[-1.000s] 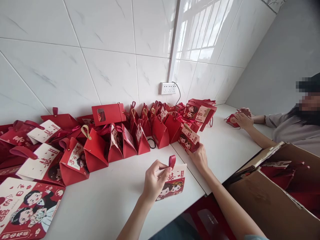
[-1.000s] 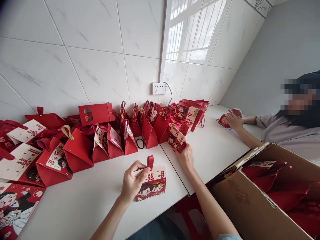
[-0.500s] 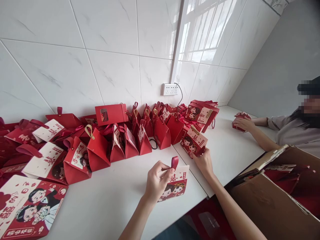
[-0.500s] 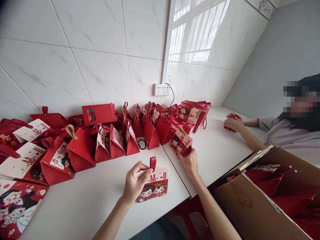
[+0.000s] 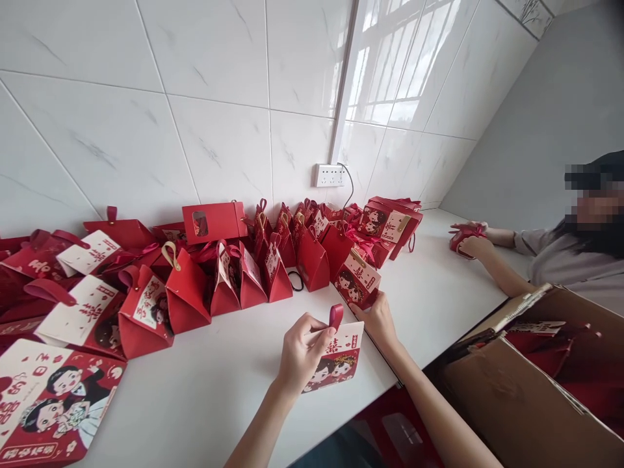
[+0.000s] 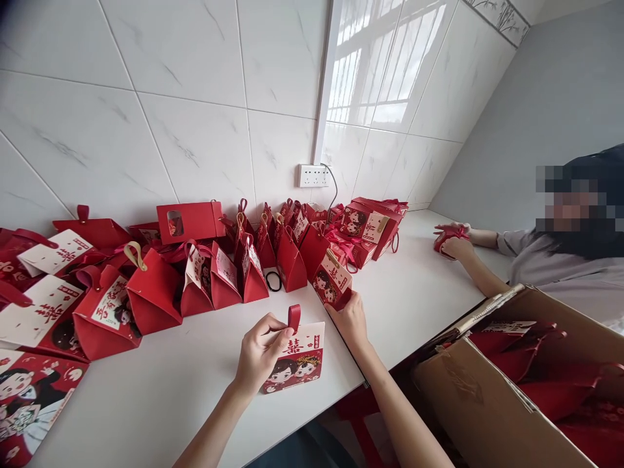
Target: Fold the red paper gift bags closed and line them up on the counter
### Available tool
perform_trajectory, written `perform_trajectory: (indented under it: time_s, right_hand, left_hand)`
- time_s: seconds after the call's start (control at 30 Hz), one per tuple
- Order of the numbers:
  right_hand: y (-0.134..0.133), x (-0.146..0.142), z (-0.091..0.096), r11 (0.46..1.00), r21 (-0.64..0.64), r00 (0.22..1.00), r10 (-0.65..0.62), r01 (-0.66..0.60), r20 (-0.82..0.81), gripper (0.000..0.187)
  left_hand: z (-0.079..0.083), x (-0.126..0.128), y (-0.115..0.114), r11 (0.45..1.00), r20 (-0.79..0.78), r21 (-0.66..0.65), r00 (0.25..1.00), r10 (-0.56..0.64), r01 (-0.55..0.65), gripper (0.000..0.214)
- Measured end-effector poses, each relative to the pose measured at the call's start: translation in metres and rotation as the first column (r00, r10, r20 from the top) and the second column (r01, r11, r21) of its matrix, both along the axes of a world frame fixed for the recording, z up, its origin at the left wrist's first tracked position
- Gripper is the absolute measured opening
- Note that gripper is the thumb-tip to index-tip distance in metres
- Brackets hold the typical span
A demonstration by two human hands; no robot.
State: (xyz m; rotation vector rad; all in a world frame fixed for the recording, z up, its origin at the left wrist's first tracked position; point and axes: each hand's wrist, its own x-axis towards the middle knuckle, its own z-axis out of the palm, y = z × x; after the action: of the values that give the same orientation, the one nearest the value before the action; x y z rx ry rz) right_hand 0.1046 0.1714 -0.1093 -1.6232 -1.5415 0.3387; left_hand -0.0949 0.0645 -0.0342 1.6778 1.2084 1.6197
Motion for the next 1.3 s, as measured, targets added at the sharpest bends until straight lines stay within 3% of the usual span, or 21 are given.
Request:
perform_trajectory:
  time_s: [0.2, 0.3, 0.37, 0.47, 0.57, 0.73, 0.93, 1.13, 1.23, 1.3]
  right_hand:
    - [-0.006, 0.011, 0.010, 0.998, 0.051, 1.000, 0.021, -0.022, 0.018, 0.065]
    - [-0.016, 0.025, 0.034, 0.988, 0.147, 0.999, -0.038, 0.037, 0.004, 0.074]
    - [-0.024, 0.027, 0.056, 0.953, 0.295, 0.998, -0.067, 0.068, -0.013, 0.062]
    - [-0.025, 0.008, 0.089, 0.901, 0.423, 0.996, 0.091, -0.091, 0.020, 0.036]
    - [-0.006, -0.033, 0.105, 0.895, 0.323, 0.952, 0.293, -0.307, 0.091, 0.039]
    - [0.039, -0.090, 0.088, 0.899, 0.237, 0.930, 0.355, -0.368, 0.096, 0.055]
    - [0.053, -0.107, 0.065, 0.925, 0.162, 0.939, 0.338, -0.343, 0.058, 0.046]
    - [0.047, -0.106, 0.069, 0.920, 0.162, 0.934, 0.354, -0.356, 0.042, 0.052]
    - [0.025, -0.089, 0.077, 0.920, 0.163, 0.933, 0.360, -0.357, 0.011, 0.065]
    - [0.000, -0.068, 0.081, 0.917, 0.130, 0.922, 0.385, -0.376, -0.044, 0.061]
  left_hand:
    - [-0.001, 0.000, 0.000, 1.000, 0.012, 0.000, 1.000, -0.004, 0.004, 0.024]
    - [-0.002, 0.001, 0.000, 1.000, 0.020, 0.001, 1.000, -0.006, 0.006, 0.025]
    - [-0.002, 0.002, 0.000, 1.000, 0.030, -0.001, 0.999, -0.016, 0.016, 0.026]
    - [-0.001, 0.003, -0.001, 0.999, 0.053, -0.016, 0.998, -0.034, 0.035, 0.027]
    - [-0.001, 0.004, -0.001, 0.998, 0.073, -0.036, 0.996, -0.041, 0.044, 0.028]
    - [-0.003, 0.004, -0.002, 0.998, 0.073, -0.043, 0.997, -0.035, 0.038, 0.029]
    - [-0.004, 0.004, -0.001, 0.998, 0.071, -0.049, 0.997, -0.028, 0.031, 0.032]
    - [-0.006, 0.007, -0.002, 0.990, 0.141, -0.095, 0.986, -0.086, 0.100, 0.038]
    - [-0.008, 0.009, -0.003, 0.986, 0.179, -0.107, 0.978, -0.107, 0.128, 0.040]
    - [-0.009, 0.010, -0.004, 0.988, 0.180, -0.104, 0.979, -0.093, 0.113, 0.039]
